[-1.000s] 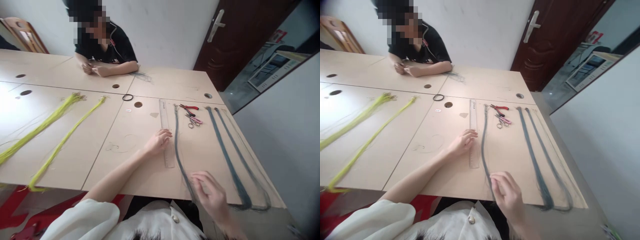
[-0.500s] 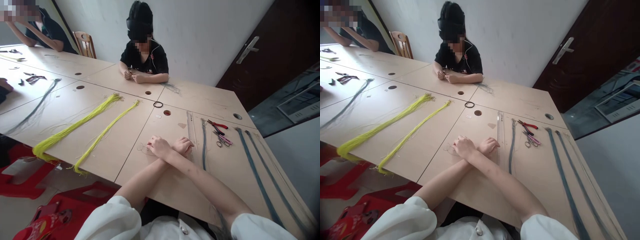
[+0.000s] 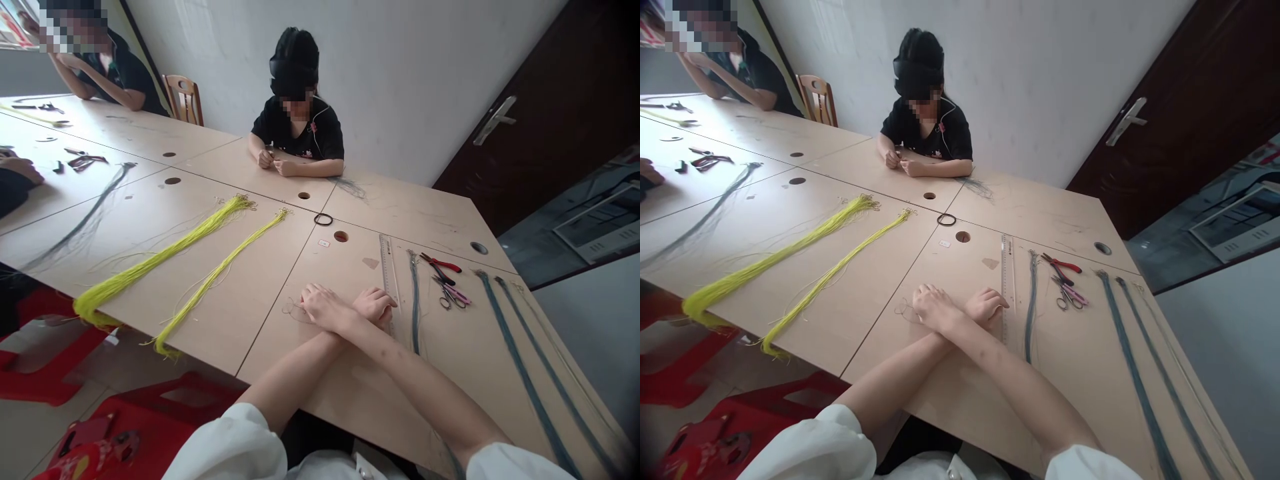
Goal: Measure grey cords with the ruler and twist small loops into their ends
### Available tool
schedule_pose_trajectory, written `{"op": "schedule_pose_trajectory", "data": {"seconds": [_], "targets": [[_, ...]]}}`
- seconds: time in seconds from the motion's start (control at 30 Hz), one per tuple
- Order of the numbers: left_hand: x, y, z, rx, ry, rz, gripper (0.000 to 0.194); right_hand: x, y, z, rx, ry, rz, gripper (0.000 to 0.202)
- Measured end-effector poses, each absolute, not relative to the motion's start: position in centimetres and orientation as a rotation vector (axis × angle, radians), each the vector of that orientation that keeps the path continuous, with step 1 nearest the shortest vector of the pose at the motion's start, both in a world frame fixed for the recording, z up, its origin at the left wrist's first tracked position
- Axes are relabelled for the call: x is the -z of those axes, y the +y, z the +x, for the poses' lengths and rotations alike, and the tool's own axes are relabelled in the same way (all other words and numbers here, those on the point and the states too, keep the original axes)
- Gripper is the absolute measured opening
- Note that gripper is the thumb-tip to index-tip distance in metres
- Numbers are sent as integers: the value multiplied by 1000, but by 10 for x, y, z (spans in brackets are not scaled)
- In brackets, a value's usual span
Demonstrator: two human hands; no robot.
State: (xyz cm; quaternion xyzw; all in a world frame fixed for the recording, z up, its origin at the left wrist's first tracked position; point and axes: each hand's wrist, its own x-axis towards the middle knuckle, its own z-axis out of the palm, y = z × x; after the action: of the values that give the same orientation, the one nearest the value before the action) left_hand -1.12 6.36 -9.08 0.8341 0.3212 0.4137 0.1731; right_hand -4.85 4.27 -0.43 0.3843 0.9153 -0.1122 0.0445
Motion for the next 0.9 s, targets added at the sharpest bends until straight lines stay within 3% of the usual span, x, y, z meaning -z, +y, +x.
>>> {"op": "schedule_pose_trajectory", "data": {"seconds": [0.6,0.9], "targets": [[76,57,-19,-1097,929,2230,15,-24,28,-56,560,2560,1341,21],[77,58,-16,-1148,859,1844,20,-33,40,-40,680,2638,1465,24]]}}
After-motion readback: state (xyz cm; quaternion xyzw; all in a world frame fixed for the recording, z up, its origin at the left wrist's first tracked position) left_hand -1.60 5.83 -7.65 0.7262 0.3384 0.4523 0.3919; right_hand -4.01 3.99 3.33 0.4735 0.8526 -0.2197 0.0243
